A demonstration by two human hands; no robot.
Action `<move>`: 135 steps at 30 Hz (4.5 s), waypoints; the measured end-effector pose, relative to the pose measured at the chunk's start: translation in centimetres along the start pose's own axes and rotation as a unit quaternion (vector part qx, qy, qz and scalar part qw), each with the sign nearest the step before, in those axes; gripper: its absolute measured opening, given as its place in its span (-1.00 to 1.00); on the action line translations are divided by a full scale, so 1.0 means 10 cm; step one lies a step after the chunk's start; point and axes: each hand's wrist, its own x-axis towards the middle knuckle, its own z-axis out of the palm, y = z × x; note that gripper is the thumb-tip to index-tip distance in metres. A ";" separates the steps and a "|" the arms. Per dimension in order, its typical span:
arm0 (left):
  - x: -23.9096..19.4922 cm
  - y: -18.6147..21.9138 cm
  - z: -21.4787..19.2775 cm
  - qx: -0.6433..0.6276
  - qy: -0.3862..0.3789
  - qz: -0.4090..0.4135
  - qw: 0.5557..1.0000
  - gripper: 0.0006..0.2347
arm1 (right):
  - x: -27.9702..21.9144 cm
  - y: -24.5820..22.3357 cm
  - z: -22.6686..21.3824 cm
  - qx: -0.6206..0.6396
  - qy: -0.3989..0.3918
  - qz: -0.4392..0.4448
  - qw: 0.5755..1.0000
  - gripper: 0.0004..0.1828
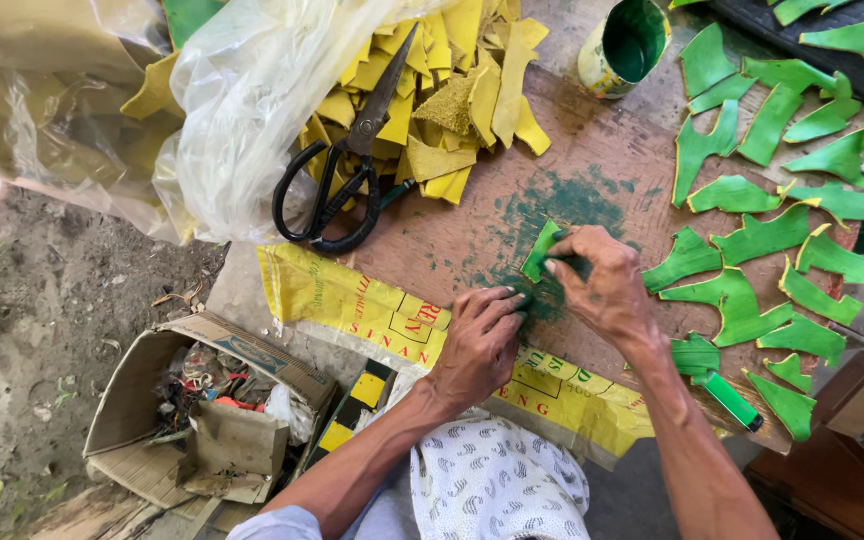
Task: The person paints yellow foam cutouts green using a small brush. They repeatedly dip the brush into a container of green paint and apply it to the edges and surfaces of the foam pieces, placing the finished items on a mat to the right.
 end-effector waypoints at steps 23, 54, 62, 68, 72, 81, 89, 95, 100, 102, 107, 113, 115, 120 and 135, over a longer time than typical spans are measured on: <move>0.52 0.09 0.24 0.123 0.104 -0.136 0.977 -0.63 | -0.01 0.10 0.32 -0.053 0.157 -0.068 0.984 -0.88; 0.64 -0.17 0.16 0.075 -0.053 -0.076 0.993 -0.68 | -0.12 0.35 -0.01 0.114 0.321 0.154 0.928 -0.92; 1.57 -0.53 0.12 0.124 -0.386 0.233 0.884 -0.43 | -0.61 0.09 0.17 0.146 0.307 0.234 0.911 -0.85; 1.45 -0.63 -0.02 0.174 -0.297 0.189 0.920 -0.48 | -0.66 0.12 0.14 0.161 0.310 0.219 0.911 -0.85; 1.02 -0.37 -0.11 0.159 -0.163 0.018 0.974 -0.45 | -0.62 0.16 0.18 0.116 0.302 0.215 0.922 -0.84; 0.47 0.03 0.16 0.107 0.044 -0.138 0.984 -0.41 | -0.31 -0.09 0.23 0.024 0.241 0.078 0.967 -0.86; 0.39 -0.04 0.17 0.075 0.056 -0.130 0.987 -0.41 | 0.07 0.06 0.38 -0.117 0.204 -0.016 0.972 -0.88; 0.42 -0.06 0.19 0.074 0.073 -0.138 0.985 -0.43 | -0.07 0.03 0.39 -0.040 0.136 -0.052 0.988 -0.89; 0.41 -0.04 0.17 0.071 0.065 -0.145 0.985 -0.43 | 0.08 0.16 0.36 -0.069 0.177 -0.023 0.982 -0.89; 0.41 -0.04 0.18 0.072 0.067 -0.144 0.985 -0.43 | 0.03 0.14 0.37 -0.070 0.162 -0.041 0.983 -0.91; 0.43 -0.07 0.17 0.073 0.058 -0.151 0.984 -0.46 | 0.15 0.24 0.33 0.004 0.212 0.034 0.977 -0.92; 0.41 -0.07 0.17 0.073 0.059 -0.147 0.985 -0.45 | 0.31 0.39 0.29 -0.054 0.262 0.076 0.961 -0.91; 0.39 -0.05 0.17 0.055 0.050 -0.163 0.984 -0.45 | 0.12 0.27 0.29 -0.030 0.232 0.032 0.972 -0.91; 0.38 -0.07 0.21 0.084 0.068 -0.128 0.986 -0.44 | 0.04 0.19 0.24 -0.109 0.255 0.028 0.960 -0.91; 3.16 -0.20 -0.14 0.093 0.171 0.110 0.975 -0.44 | 0.31 0.33 -0.27 0.093 0.375 0.133 0.913 -0.85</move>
